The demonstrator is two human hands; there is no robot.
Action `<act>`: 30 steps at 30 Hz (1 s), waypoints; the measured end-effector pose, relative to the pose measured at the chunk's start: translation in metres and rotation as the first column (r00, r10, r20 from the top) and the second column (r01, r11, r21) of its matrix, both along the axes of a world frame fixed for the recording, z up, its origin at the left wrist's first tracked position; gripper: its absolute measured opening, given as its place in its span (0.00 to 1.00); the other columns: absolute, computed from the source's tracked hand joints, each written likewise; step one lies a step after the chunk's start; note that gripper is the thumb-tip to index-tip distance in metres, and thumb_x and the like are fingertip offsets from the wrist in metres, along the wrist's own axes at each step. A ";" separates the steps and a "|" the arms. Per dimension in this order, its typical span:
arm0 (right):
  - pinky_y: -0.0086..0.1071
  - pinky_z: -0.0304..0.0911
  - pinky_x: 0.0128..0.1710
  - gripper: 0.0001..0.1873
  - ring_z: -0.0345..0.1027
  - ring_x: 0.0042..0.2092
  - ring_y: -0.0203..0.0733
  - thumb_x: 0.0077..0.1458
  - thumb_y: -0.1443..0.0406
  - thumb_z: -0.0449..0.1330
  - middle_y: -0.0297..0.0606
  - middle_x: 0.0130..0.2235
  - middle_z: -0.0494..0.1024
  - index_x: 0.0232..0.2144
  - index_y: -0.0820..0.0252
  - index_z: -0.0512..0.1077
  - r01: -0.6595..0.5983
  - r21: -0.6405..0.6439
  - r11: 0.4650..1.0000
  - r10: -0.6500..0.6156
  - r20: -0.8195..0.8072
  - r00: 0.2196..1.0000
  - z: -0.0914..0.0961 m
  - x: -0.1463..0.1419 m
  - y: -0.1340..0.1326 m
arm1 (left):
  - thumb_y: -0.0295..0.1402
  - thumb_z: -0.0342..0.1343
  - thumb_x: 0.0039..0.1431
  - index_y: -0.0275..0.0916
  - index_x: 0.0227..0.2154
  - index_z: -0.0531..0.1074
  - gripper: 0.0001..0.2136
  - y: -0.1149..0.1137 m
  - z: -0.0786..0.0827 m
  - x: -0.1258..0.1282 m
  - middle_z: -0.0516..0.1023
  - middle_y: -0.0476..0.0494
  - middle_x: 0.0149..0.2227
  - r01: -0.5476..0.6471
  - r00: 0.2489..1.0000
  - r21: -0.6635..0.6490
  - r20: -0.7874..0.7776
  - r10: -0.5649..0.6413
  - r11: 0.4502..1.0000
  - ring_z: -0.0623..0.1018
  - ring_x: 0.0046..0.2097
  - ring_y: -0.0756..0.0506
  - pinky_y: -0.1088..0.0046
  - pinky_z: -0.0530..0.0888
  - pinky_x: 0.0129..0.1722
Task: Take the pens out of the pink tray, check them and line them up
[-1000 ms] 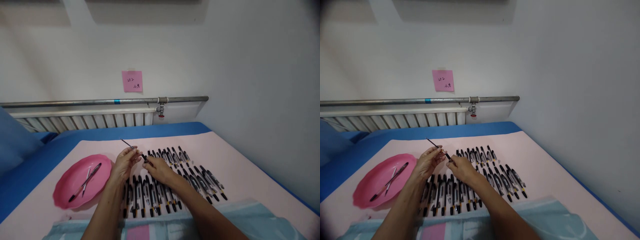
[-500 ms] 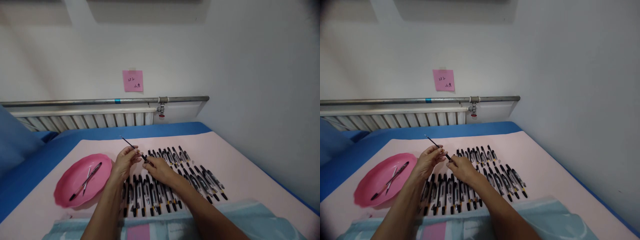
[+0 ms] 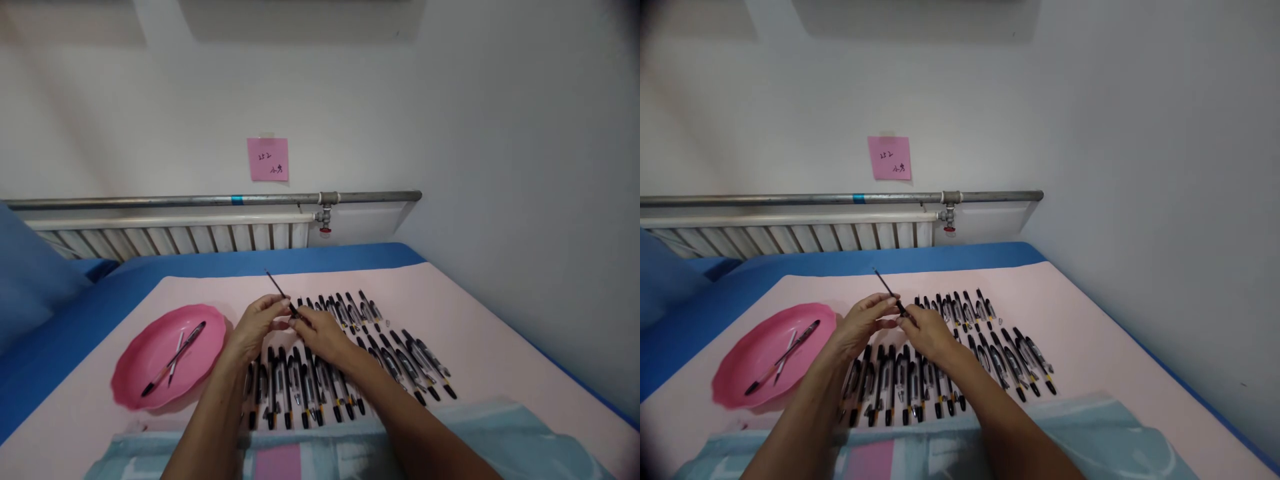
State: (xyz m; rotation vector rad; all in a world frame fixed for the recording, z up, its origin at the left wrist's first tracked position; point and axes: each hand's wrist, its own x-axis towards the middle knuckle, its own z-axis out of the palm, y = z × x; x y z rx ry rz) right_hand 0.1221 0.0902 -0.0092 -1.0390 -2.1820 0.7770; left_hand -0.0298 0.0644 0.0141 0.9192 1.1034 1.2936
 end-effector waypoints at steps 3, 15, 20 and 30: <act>0.25 0.51 0.25 0.11 0.59 0.24 0.32 0.52 0.59 0.50 0.29 0.21 0.66 0.23 0.59 0.64 0.090 -0.062 0.994 -0.095 -0.087 0.992 0.004 0.003 0.004 | 0.43 0.54 0.49 0.34 0.36 0.70 0.17 0.001 -0.002 -0.002 0.72 0.38 0.39 -0.046 0.992 0.036 -0.116 0.050 0.998 0.74 0.38 0.46 0.71 0.71 0.33; 0.25 0.55 0.25 0.12 0.62 0.24 0.31 0.53 0.57 0.48 0.28 0.21 0.67 0.26 0.58 0.64 0.140 -0.117 0.983 -0.160 -0.184 0.970 0.007 0.012 0.011 | 0.26 0.53 0.44 0.37 0.21 0.69 0.02 0.007 -0.035 0.033 0.72 0.43 0.27 -0.028 0.531 -0.006 -0.847 0.010 1.000 0.71 0.37 0.43 0.67 0.63 0.39; 0.25 0.54 0.25 0.12 0.61 0.23 0.31 0.53 0.58 0.48 0.28 0.21 0.67 0.25 0.58 0.64 0.146 -0.140 0.979 -0.167 -0.154 0.974 0.009 0.011 0.011 | 0.25 0.53 0.43 0.39 0.17 0.65 0.05 0.002 -0.038 0.035 0.70 0.42 0.26 -0.072 0.565 0.026 -0.823 0.062 0.997 0.70 0.40 0.41 0.68 0.61 0.41; 0.24 0.52 0.25 0.12 0.60 0.26 0.32 0.53 0.59 0.49 0.30 0.21 0.66 0.24 0.59 0.63 0.142 -0.078 0.987 -0.148 -0.073 0.986 0.009 0.009 0.007 | 0.24 0.60 0.37 0.38 0.20 0.68 0.06 0.014 -0.033 0.003 0.68 0.51 0.19 -0.250 0.927 0.010 -0.287 0.242 0.968 0.71 0.28 0.48 0.73 0.67 0.31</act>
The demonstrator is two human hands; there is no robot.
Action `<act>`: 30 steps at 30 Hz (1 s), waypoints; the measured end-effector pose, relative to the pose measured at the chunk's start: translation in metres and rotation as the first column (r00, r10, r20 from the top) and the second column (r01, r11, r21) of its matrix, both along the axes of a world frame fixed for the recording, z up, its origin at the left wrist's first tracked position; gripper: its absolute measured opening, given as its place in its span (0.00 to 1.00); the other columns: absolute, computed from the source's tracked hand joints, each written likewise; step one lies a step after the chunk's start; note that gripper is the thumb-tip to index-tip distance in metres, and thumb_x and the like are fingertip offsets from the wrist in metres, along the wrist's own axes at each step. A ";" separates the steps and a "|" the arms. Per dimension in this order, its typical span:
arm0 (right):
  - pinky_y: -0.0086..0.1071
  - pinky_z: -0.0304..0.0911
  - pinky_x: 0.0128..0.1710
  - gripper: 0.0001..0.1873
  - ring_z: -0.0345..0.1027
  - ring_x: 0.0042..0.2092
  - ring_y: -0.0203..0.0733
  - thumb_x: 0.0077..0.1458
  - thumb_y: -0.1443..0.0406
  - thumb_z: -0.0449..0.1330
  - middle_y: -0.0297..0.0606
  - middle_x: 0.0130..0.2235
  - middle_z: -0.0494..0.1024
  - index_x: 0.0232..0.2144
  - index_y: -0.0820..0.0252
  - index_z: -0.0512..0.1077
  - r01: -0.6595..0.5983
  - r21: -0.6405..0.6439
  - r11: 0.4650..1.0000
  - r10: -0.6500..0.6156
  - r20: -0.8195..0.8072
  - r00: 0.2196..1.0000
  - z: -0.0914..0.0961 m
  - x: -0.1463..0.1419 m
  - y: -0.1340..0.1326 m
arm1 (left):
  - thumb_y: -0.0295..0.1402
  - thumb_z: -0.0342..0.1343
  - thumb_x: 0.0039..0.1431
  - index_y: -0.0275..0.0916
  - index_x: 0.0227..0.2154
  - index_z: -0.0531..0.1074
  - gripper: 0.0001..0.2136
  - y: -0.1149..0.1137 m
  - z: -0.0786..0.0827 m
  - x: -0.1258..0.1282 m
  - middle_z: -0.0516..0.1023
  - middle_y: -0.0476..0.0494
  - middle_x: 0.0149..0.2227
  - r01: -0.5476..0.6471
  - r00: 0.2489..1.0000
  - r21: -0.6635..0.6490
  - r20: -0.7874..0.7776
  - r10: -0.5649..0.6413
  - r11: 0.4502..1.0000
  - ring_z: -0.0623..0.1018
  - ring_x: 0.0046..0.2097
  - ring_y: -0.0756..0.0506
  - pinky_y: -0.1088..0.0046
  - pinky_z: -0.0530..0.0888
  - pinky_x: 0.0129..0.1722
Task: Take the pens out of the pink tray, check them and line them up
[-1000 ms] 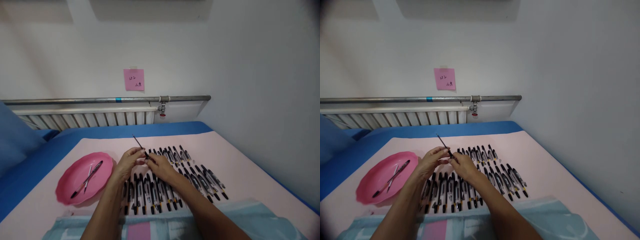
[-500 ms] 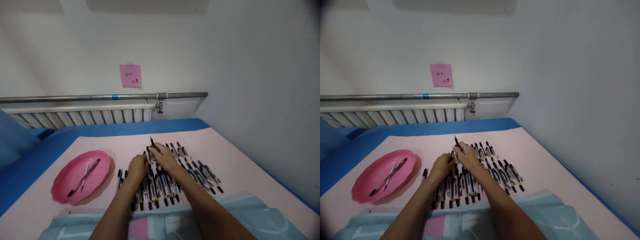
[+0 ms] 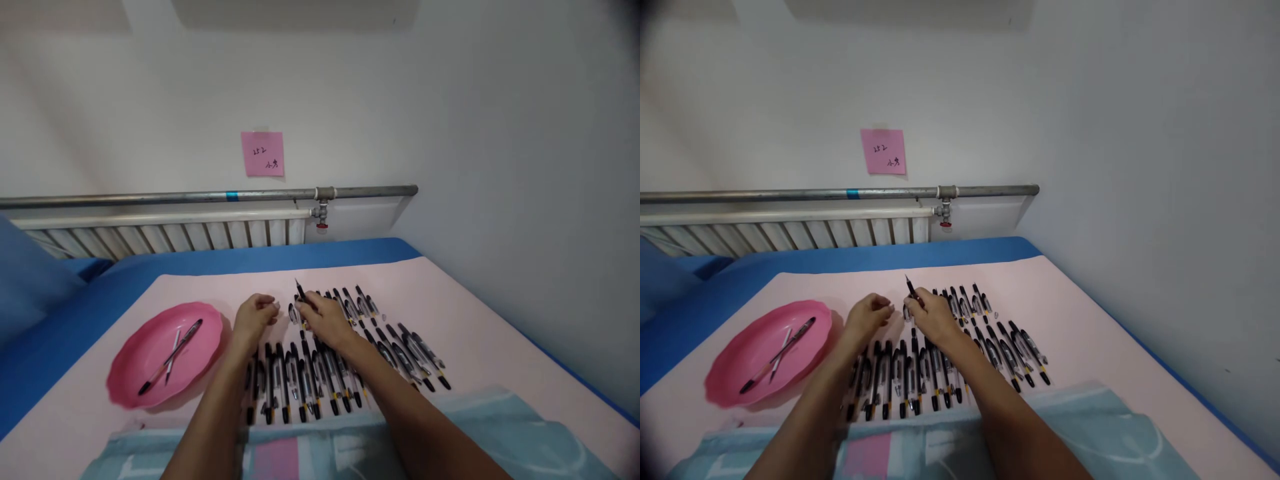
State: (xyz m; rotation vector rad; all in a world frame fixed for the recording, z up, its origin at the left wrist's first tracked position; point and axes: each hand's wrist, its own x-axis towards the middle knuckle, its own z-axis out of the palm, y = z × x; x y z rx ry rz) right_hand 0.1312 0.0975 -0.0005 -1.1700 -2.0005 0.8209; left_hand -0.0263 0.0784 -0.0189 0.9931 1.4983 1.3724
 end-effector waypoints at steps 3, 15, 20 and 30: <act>0.24 0.50 0.24 0.12 0.58 0.24 0.31 0.53 0.59 0.50 0.29 0.20 0.64 0.22 0.59 0.61 -0.082 0.008 0.997 0.081 0.055 0.995 -0.004 -0.006 -0.005 | 0.28 0.61 0.41 0.36 0.28 0.70 0.09 -0.002 0.012 -0.015 0.74 0.47 0.25 -0.005 0.965 0.012 0.260 0.002 1.000 0.73 0.28 0.50 0.72 0.70 0.33; 0.24 0.45 0.24 0.11 0.54 0.24 0.30 0.53 0.61 0.51 0.28 0.20 0.62 0.22 0.60 0.63 -0.177 0.072 0.981 0.165 0.149 0.975 -0.015 -0.014 -0.012 | 0.24 0.60 0.44 0.36 0.29 0.72 0.07 -0.006 0.020 -0.012 0.75 0.48 0.27 0.117 0.695 0.023 0.712 -0.098 0.993 0.75 0.30 0.53 0.77 0.72 0.33; 0.24 0.46 0.24 0.10 0.55 0.24 0.31 0.53 0.62 0.51 0.28 0.20 0.63 0.23 0.60 0.64 -0.178 0.069 0.982 0.168 0.133 0.977 -0.014 -0.014 -0.012 | 0.25 0.62 0.41 0.35 0.28 0.72 0.08 -0.008 0.021 -0.008 0.75 0.47 0.27 0.126 0.736 0.032 0.667 -0.115 0.992 0.75 0.30 0.53 0.77 0.71 0.33; 0.23 0.50 0.23 0.08 0.59 0.23 0.30 0.52 0.64 0.51 0.28 0.20 0.66 0.23 0.60 0.63 -0.165 -0.090 0.982 0.166 0.005 0.986 -0.014 -0.018 -0.014 | 0.26 0.64 0.38 0.34 0.28 0.73 0.10 -0.004 0.011 -0.001 0.76 0.47 0.28 0.097 0.786 0.028 0.610 -0.094 0.995 0.74 0.28 0.53 0.77 0.71 0.31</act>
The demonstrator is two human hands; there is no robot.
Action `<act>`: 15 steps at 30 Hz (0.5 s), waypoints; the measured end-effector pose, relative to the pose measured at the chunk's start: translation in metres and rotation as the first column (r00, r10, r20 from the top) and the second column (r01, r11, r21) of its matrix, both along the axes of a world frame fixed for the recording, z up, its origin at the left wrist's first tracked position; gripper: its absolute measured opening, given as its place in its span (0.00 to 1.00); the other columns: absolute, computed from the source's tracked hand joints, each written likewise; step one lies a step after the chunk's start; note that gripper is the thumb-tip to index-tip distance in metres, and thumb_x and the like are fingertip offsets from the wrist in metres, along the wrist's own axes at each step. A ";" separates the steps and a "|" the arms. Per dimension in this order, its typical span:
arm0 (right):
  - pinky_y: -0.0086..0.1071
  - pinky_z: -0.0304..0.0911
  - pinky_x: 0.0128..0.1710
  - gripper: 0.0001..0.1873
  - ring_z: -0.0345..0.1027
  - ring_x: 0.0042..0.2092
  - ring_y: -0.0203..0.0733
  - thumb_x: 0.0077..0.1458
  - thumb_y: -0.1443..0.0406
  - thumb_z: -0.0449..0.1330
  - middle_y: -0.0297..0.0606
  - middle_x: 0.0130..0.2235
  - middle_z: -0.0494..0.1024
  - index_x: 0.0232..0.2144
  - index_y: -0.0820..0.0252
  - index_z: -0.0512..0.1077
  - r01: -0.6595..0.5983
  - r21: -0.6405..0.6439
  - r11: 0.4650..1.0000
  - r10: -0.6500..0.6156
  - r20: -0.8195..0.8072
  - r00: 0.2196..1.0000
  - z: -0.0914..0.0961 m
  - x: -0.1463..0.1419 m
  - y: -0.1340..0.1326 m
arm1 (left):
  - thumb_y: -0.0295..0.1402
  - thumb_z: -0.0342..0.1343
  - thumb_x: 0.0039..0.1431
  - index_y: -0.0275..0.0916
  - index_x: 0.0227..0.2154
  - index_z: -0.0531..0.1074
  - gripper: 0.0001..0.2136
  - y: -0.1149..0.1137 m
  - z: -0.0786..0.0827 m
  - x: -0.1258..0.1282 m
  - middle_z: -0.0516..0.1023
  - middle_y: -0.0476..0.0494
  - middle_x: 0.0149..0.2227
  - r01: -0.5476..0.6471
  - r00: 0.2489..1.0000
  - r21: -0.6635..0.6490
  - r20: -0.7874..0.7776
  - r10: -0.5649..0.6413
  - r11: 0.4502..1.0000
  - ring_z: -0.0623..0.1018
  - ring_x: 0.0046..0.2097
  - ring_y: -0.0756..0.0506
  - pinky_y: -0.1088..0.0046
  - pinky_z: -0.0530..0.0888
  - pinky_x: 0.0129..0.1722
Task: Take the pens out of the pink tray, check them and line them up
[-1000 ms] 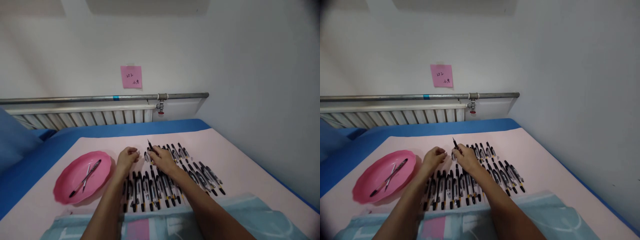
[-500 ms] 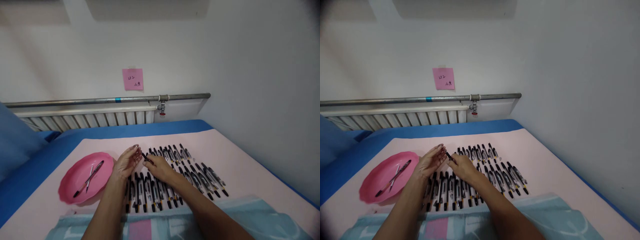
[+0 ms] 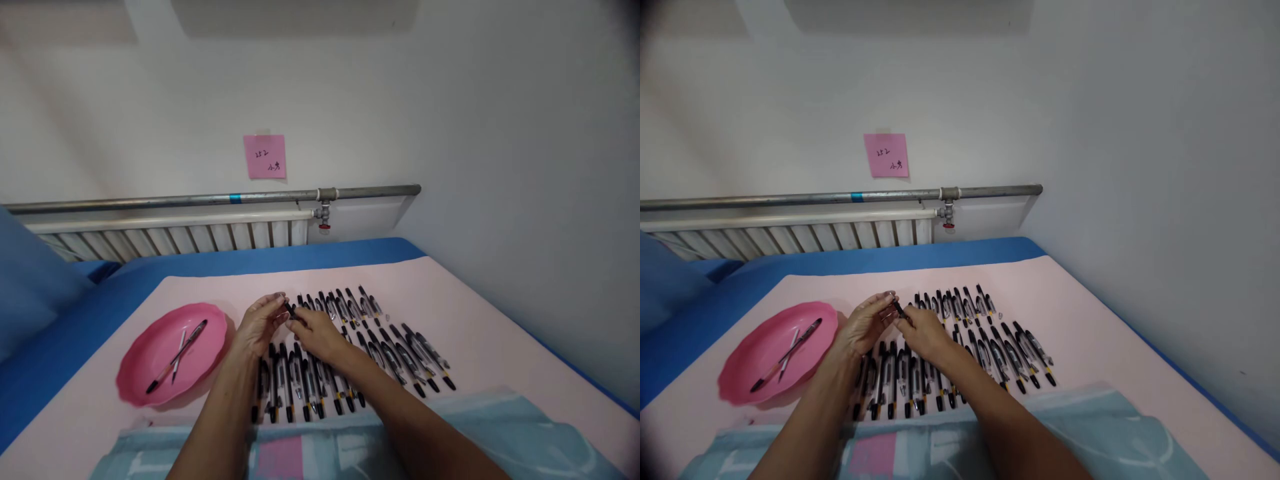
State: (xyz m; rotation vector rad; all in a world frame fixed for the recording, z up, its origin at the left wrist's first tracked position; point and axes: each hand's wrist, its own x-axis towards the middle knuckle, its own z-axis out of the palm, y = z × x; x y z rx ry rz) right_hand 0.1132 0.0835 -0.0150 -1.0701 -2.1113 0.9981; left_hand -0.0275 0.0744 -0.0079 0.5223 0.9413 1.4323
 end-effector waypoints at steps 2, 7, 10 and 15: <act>0.24 0.51 0.21 0.08 0.59 0.20 0.30 0.52 0.63 0.50 0.28 0.20 0.67 0.24 0.60 0.62 -0.007 -0.126 0.992 0.004 -0.026 1.000 0.002 -0.002 -0.002 | 0.26 0.64 0.38 0.34 0.28 0.73 0.10 0.001 -0.001 0.000 0.76 0.46 0.28 0.001 1.000 -0.003 -0.001 -0.001 1.000 0.74 0.28 0.52 0.77 0.71 0.31; 0.24 0.52 0.20 0.08 0.60 0.19 0.30 0.53 0.63 0.49 0.29 0.21 0.68 0.25 0.60 0.63 -0.015 -0.198 0.980 0.006 -0.048 0.999 0.003 -0.004 -0.004 | 0.27 0.64 0.37 0.33 0.27 0.73 0.10 0.001 -0.002 -0.001 0.77 0.45 0.28 0.015 1.000 -0.020 -0.014 -0.015 1.000 0.74 0.28 0.52 0.78 0.70 0.30; 0.24 0.51 0.23 0.09 0.60 0.23 0.31 0.52 0.63 0.51 0.30 0.21 0.67 0.23 0.60 0.64 0.017 -0.014 1.000 -0.017 0.011 1.000 0.000 -0.002 -0.001 | 0.27 0.64 0.37 0.33 0.27 0.73 0.10 0.001 -0.002 -0.001 0.77 0.45 0.28 0.019 1.000 -0.034 -0.024 -0.020 0.999 0.74 0.28 0.52 0.77 0.70 0.30; 0.25 0.50 0.26 0.08 0.60 0.26 0.33 0.53 0.63 0.50 0.32 0.24 0.69 0.25 0.60 0.66 0.065 0.167 0.984 -0.079 0.074 0.994 -0.002 -0.002 -0.001 | 0.28 0.65 0.36 0.33 0.26 0.74 0.10 0.000 -0.001 0.002 0.76 0.46 0.26 0.036 0.999 -0.043 -0.031 -0.037 0.998 0.74 0.27 0.52 0.77 0.70 0.29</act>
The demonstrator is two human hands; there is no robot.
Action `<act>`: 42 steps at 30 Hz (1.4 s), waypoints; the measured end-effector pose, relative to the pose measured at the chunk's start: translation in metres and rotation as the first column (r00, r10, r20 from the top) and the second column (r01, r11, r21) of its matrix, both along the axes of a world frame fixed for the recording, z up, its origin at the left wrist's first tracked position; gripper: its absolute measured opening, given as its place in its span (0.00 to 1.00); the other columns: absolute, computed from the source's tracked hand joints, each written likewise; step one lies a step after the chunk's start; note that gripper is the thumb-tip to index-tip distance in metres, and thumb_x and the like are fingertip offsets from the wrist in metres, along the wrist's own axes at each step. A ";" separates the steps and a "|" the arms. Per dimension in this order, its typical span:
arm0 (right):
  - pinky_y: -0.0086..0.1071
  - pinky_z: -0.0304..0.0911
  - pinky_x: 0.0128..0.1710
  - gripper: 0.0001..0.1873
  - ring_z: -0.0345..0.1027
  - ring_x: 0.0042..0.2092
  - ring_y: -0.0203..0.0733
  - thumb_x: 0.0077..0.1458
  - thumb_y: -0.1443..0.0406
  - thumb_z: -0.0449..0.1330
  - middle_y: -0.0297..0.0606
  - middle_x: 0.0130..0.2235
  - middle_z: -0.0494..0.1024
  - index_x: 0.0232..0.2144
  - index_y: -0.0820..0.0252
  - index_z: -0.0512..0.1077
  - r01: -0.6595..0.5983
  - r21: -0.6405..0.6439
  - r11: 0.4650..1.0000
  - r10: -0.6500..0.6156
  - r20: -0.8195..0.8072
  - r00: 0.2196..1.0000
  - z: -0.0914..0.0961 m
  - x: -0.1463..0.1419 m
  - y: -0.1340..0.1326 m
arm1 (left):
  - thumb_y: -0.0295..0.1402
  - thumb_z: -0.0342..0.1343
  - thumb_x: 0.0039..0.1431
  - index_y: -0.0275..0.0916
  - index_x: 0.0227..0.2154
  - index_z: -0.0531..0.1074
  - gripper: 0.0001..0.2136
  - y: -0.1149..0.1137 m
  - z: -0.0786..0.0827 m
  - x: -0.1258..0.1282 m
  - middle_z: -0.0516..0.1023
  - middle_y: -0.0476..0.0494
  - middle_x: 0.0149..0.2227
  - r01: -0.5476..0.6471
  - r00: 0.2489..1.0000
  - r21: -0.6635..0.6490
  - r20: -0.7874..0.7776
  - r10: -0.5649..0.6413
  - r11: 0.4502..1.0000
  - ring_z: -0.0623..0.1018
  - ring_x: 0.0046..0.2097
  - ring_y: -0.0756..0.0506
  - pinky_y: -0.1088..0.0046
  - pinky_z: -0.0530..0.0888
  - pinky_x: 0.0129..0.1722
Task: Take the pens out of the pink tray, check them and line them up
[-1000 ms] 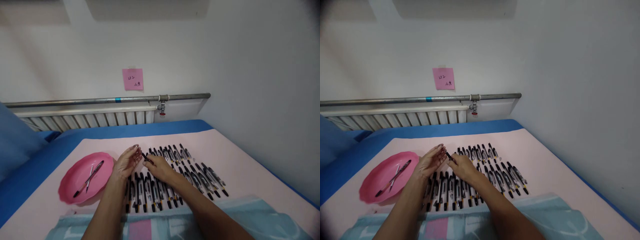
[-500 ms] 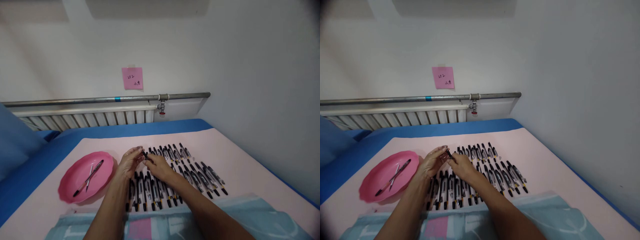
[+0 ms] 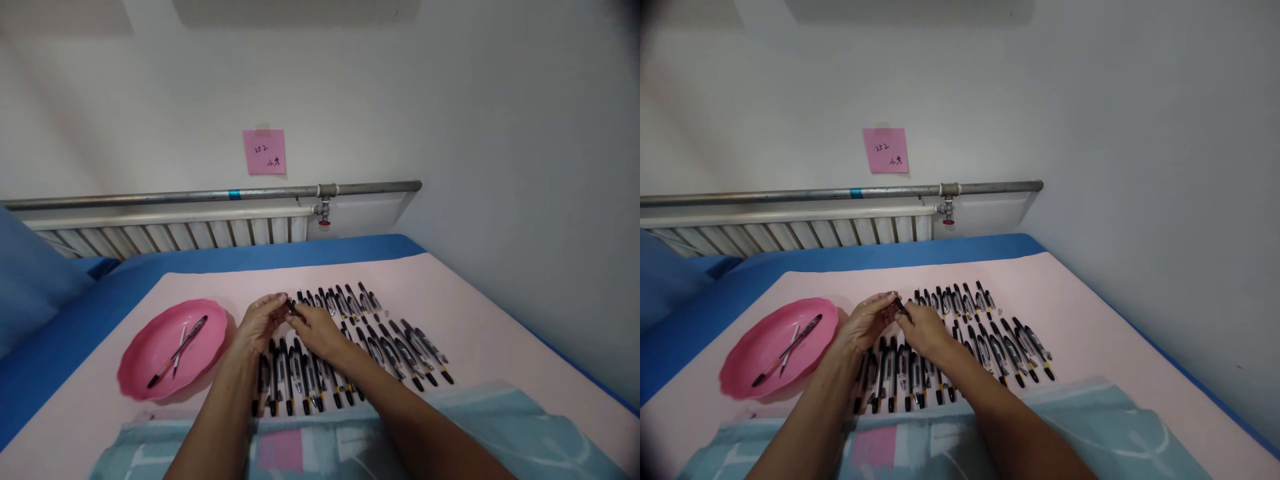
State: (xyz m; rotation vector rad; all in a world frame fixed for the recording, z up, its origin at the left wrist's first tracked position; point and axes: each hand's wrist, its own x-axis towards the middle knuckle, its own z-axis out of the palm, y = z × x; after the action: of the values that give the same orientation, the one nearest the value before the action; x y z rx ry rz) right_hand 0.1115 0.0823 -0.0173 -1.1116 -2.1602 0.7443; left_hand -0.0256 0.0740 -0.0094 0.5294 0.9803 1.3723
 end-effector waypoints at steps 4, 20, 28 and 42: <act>0.25 0.50 0.26 0.08 0.60 0.26 0.33 0.52 0.64 0.50 0.32 0.23 0.69 0.26 0.61 0.66 0.002 -0.036 0.999 -0.002 0.002 1.000 0.002 -0.001 -0.001 | 0.28 0.65 0.35 0.32 0.26 0.74 0.11 -0.002 0.003 0.002 0.76 0.45 0.26 0.021 1.000 0.010 -0.003 -0.021 1.000 0.74 0.28 0.52 0.77 0.69 0.30; 0.25 0.49 0.25 0.09 0.59 0.25 0.33 0.52 0.64 0.51 0.31 0.21 0.66 0.23 0.60 0.65 -0.015 -0.072 0.997 0.015 0.001 1.000 0.003 -0.001 -0.001 | 0.33 0.65 0.35 0.33 0.22 0.71 0.11 -0.003 0.001 0.003 0.75 0.47 0.23 0.007 0.999 0.013 -0.032 -0.007 1.000 0.73 0.26 0.51 0.76 0.68 0.28; 0.25 0.50 0.26 0.09 0.60 0.27 0.33 0.52 0.65 0.50 0.31 0.22 0.67 0.22 0.60 0.64 -0.016 -0.075 0.997 0.016 -0.010 1.000 0.000 -0.001 0.000 | 0.33 0.66 0.33 0.33 0.18 0.69 0.12 0.000 -0.003 0.003 0.70 0.50 0.18 -0.013 0.997 0.054 -0.077 0.017 0.998 0.70 0.23 0.53 0.76 0.66 0.27; 0.25 0.53 0.27 0.08 0.62 0.28 0.34 0.52 0.65 0.50 0.31 0.24 0.70 0.27 0.60 0.68 -0.041 -0.124 0.991 0.038 -0.030 0.999 0.006 -0.002 -0.001 | 0.38 0.64 0.37 0.33 0.24 0.73 0.14 -0.002 0.001 0.006 0.74 0.46 0.23 0.010 0.998 0.068 -0.063 -0.006 0.998 0.72 0.25 0.52 0.77 0.67 0.27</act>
State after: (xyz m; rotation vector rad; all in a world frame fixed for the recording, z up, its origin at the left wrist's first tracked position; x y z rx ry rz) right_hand 0.1095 0.0808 -0.0117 -1.1171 -2.1425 0.9188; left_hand -0.0196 0.0718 -0.0081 0.6299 0.9834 1.3924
